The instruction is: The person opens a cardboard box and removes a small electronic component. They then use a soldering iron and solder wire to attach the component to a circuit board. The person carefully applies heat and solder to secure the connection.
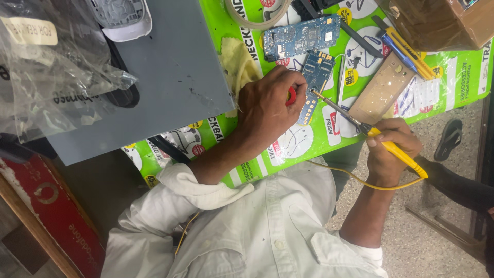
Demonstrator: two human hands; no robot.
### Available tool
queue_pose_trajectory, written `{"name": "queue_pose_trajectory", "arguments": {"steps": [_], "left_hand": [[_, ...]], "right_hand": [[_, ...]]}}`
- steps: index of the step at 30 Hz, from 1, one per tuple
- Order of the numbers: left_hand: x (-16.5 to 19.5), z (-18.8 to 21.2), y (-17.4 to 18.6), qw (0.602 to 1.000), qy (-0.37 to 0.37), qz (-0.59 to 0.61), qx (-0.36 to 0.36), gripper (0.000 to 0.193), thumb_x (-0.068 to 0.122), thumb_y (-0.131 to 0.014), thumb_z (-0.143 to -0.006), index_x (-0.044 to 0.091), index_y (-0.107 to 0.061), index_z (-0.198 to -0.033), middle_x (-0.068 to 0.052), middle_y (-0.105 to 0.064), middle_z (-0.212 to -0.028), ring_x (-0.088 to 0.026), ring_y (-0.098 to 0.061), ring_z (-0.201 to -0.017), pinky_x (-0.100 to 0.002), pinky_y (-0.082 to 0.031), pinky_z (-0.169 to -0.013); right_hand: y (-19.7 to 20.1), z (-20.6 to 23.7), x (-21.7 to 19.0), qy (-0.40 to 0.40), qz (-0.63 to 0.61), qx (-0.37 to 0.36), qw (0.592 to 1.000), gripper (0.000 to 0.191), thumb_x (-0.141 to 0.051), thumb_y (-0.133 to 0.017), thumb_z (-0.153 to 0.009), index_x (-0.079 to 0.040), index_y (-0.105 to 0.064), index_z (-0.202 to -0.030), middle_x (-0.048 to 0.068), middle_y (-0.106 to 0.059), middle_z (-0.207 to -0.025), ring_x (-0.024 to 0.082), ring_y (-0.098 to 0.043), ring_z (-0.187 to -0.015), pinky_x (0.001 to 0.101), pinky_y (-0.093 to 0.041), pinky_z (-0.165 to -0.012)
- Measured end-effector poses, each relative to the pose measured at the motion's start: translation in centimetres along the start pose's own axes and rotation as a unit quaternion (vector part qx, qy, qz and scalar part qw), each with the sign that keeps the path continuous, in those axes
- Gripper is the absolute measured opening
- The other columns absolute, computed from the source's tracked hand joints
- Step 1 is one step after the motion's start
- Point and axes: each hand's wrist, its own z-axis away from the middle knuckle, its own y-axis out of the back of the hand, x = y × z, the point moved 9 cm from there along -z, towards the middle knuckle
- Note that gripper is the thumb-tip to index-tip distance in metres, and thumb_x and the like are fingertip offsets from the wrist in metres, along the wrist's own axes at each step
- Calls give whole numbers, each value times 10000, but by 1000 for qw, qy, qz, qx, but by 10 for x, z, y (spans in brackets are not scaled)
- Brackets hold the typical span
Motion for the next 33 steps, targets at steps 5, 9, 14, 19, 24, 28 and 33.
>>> {"name": "queue_pose_trajectory", "arguments": {"steps": [5,9,14,19,24,28,33], "left_hand": [[0,0,0,1000,1,0,-1,124,149,-750,-924,114,-641,-970,-38,-694,-916,-271,-714,-747,-404,-552,-641],[0,0,0,1000,3,5,-3,129,146,-743,-920,104,-633,-973,-42,-692,-920,-272,-716,-759,-408,-553,-650],[0,0,-1,1000,5,2,-6,124,151,-743,-927,107,-634,-966,-46,-693,-918,-274,-717,-746,-409,-552,-644],[1,0,1,1000,4,2,1,117,151,-737,-941,104,-634,-970,-47,-696,-921,-276,-717,-747,-408,-553,-646],[0,-1,0,1000,14,-2,-8,111,162,-743,-938,111,-646,-956,-48,-694,-895,-277,-714,-725,-413,-544,-633],[1,0,2,1000,7,1,3,107,156,-734,-942,113,-640,-970,-41,-698,-920,-274,-717,-751,-406,-553,-650],[1,1,2,1000,5,1,5,108,152,-735,-940,114,-639,-971,-40,-694,-917,-272,-716,-750,-407,-551,-653]], "right_hand": [[0,0,0,-1,5,-1,1000,189,-30,-852,-865,-41,-688,-959,124,-675,-985,173,-641,-862,249,-508,-788],[0,1,0,-4,3,3,1000,183,-23,-845,-870,-43,-687,-961,122,-673,-985,170,-640,-863,247,-510,-787],[0,1,0,-3,1,7,1000,185,-22,-845,-877,-44,-688,-971,122,-672,-986,169,-643,-866,248,-514,-789],[-1,1,-1,-2,2,3,1000,191,-32,-854,-879,-48,-686,-970,122,-673,-996,170,-645,-871,247,-518,-791],[0,1,0,-5,-4,7,1000,193,-26,-854,-869,-47,-690,-969,124,-675,-996,169,-647,-866,246,-518,-793],[-1,1,0,-2,9,3,1000,200,-26,-859,-866,-51,-687,-965,122,-670,-991,170,-646,-860,248,-518,-790],[0,1,-1,-3,-6,4,1000,191,-34,-852,-871,-50,-692,-973,123,-674,-992,170,-645,-867,245,-510,-790]]}}
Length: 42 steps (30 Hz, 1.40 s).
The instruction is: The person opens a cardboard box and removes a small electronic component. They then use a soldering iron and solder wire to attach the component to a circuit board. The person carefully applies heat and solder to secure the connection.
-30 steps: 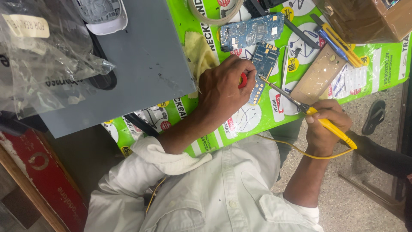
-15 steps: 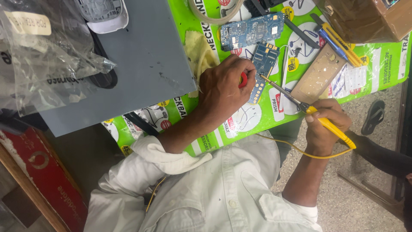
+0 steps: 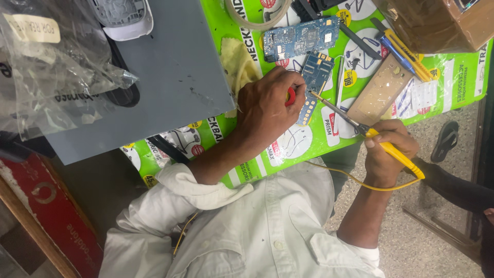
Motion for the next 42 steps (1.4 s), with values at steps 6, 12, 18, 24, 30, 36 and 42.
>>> {"name": "queue_pose_trajectory", "arguments": {"steps": [6,12,18,24,30,36,42], "left_hand": [[1,0,0,1000,-5,0,-2,120,152,-740,-933,105,-635,-966,-46,-690,-910,-277,-711,-739,-413,-547,-647],[1,-1,0,1000,-3,0,2,119,145,-742,-933,104,-634,-963,-53,-685,-902,-286,-708,-743,-418,-546,-651],[0,0,0,1000,2,7,-6,115,135,-735,-941,96,-629,-963,-63,-684,-905,-283,-705,-748,-416,-544,-654],[1,0,1,1000,0,5,-3,119,132,-733,-942,97,-623,-971,-59,-673,-894,-286,-705,-755,-418,-547,-662],[0,-1,-1,1000,4,5,-9,132,138,-742,-925,93,-625,-968,-61,-682,-900,-292,-703,-742,-426,-539,-643],[0,-1,-1,1000,7,2,-14,126,140,-745,-925,96,-633,-962,-62,-682,-889,-288,-704,-730,-428,-537,-637],[1,-1,0,1000,0,3,-7,120,135,-736,-933,95,-629,-970,-60,-683,-901,-285,-707,-745,-418,-547,-649]], "right_hand": [[0,-1,0,2,15,-7,1000,194,-31,-848,-868,-45,-684,-971,124,-672,-987,173,-647,-860,245,-512,-788],[2,2,2,0,7,-1,1000,185,-20,-834,-874,-45,-683,-977,130,-670,-997,175,-642,-875,247,-513,-801],[6,4,7,-11,-12,4,1000,190,-13,-828,-875,-37,-681,-992,129,-656,-1015,181,-635,-886,258,-515,-813],[9,7,9,-7,-2,6,1000,193,-13,-829,-882,-38,-681,-1003,130,-657,-1021,183,-633,-902,262,-517,-832],[11,7,10,-7,-5,2,1000,193,-12,-831,-865,-34,-682,-986,129,-663,-997,177,-632,-879,254,-507,-812],[11,7,11,-10,-5,11,1000,192,-12,-833,-874,-32,-681,-989,125,-662,-1002,178,-634,-888,257,-511,-816],[10,7,9,-6,-10,3,1000,191,-20,-837,-874,-33,-684,-988,124,-663,-999,176,-633,-885,252,-507,-817]]}}
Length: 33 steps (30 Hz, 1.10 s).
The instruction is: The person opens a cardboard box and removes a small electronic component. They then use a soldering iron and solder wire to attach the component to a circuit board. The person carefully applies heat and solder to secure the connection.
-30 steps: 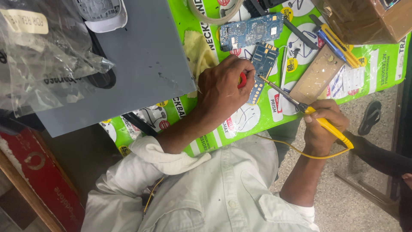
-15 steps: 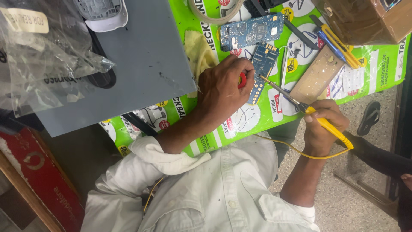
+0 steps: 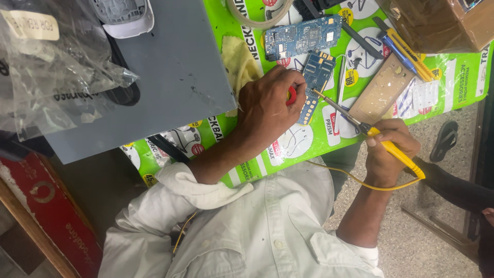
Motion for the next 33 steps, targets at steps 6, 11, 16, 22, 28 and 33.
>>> {"name": "queue_pose_trajectory", "arguments": {"steps": [6,11,16,22,28,33], "left_hand": [[-1,-1,-1,1000,0,-2,4,122,137,-736,-933,90,-628,-965,-59,-680,-894,-283,-708,-742,-415,-546,-646],[-1,0,0,1000,4,-1,3,114,136,-738,-934,95,-634,-961,-56,-687,-893,-280,-709,-739,-414,-545,-645],[1,0,1,1000,-4,1,10,114,134,-734,-933,96,-632,-966,-55,-689,-903,-279,-711,-751,-409,-550,-655],[0,0,0,1000,1,-7,2,107,137,-735,-940,97,-638,-966,-56,-690,-894,-274,-709,-739,-414,-544,-648],[0,0,0,1000,4,-11,-1,107,149,-733,-941,100,-642,-968,-56,-690,-892,-273,-708,-732,-413,-542,-643],[0,0,-1,1000,8,-5,-6,105,150,-730,-940,101,-642,-970,-55,-693,-896,-272,-711,-733,-413,-542,-646]], "right_hand": [[-1,-1,-1,5,10,-14,1000,197,-42,-849,-874,-42,-681,-978,123,-668,-992,174,-634,-881,250,-509,-811],[2,0,0,-4,11,-1,1000,189,-54,-850,-883,-48,-687,-979,125,-673,-997,170,-636,-874,247,-508,-798],[-1,-1,-3,10,19,-11,1000,187,-51,-843,-877,-49,-685,-977,128,-675,-998,171,-636,-869,247,-500,-801],[2,0,0,-2,41,16,999,189,-36,-844,-900,-45,-683,-998,127,-669,-1012,172,-636,-882,252,-514,-805],[0,-1,-1,10,30,0,999,191,-29,-840,-870,-42,-678,-969,132,-675,-989,182,-645,-860,255,-514,-788],[3,0,1,9,41,10,999,194,-32,-847,-884,-31,-685,-991,138,-677,-1001,184,-647,-871,262,-518,-793]]}}
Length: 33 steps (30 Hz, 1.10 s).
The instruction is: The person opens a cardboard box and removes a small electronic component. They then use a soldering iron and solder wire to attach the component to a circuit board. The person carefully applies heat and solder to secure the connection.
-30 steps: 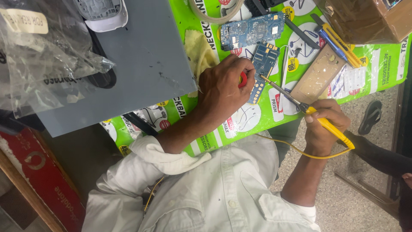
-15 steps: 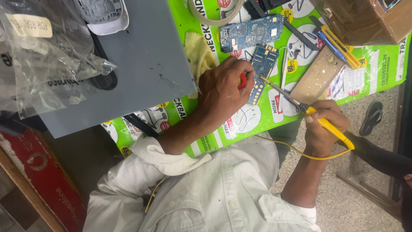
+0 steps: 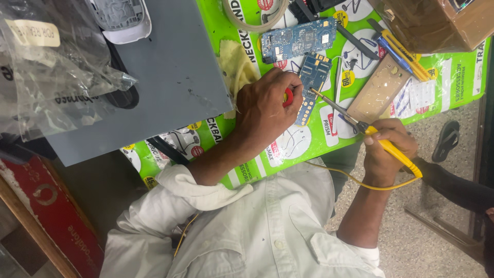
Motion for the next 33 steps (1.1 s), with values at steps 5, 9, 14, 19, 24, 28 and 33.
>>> {"name": "queue_pose_trajectory", "arguments": {"steps": [5,9,14,19,24,28,33], "left_hand": [[3,2,6,999,-21,10,27,106,130,-734,-943,96,-640,-978,-59,-695,-906,-271,-718,-756,-407,-539,-651],[-4,1,10,995,-23,81,59,100,81,-719,-965,76,-621,-982,-53,-701,-937,-196,-748,-790,-336,-571,-675],[-6,0,15,989,-53,103,89,140,56,-749,-958,51,-615,-998,-63,-698,-940,-188,-743,-818,-327,-574,-721],[-7,-3,15,990,-37,106,85,115,55,-732,-973,55,-619,-994,-49,-705,-927,-177,-733,-822,-309,-573,-713],[-10,-1,17,992,-9,78,99,105,60,-748,-982,55,-643,-993,-36,-716,-899,-165,-668,-746,-311,-529,-666],[-5,-4,17,991,-44,94,89,103,42,-740,-989,50,-642,-1020,-46,-712,-932,-159,-724,-796,-290,-538,-658],[-2,-1,15,993,-59,80,63,98,31,-743,-971,41,-664,-1027,-65,-717,-935,-177,-748,-792,-289,-563,-675]], "right_hand": [[3,-2,-8,16,-29,35,999,242,-112,-851,-931,-31,-674,-1076,113,-667,-1046,160,-629,-873,244,-505,-779],[9,-23,-27,99,-20,85,991,363,-249,-842,-971,-29,-653,-1190,93,-634,-1082,154,-597,-878,246,-485,-783],[-8,-51,-26,143,-55,51,987,349,-286,-857,-961,-48,-655,-1115,88,-595,-1033,159,-557,-836,247,-434,-727],[-16,-46,-30,176,-6,14,984,294,-271,-841,-962,-72,-649,-1061,100,-613,-1023,162,-536,-802,241,-402,-722],[-9,-39,-30,141,11,54,988,395,-285,-858,-865,-39,-557,-932,52,-591,-912,142,-548,-750,251,-432,-728],[-2,-39,-22,152,-57,86,983,478,-241,-919,-870,-18,-498,-914,100,-611,-888,139,-565,-739,245,-448,-739],[14,-31,-11,179,-47,99,978,378,-166,-872,-842,-34,-519,-820,109,-615,-815,151,-558,-680,249,-450,-698]]}}
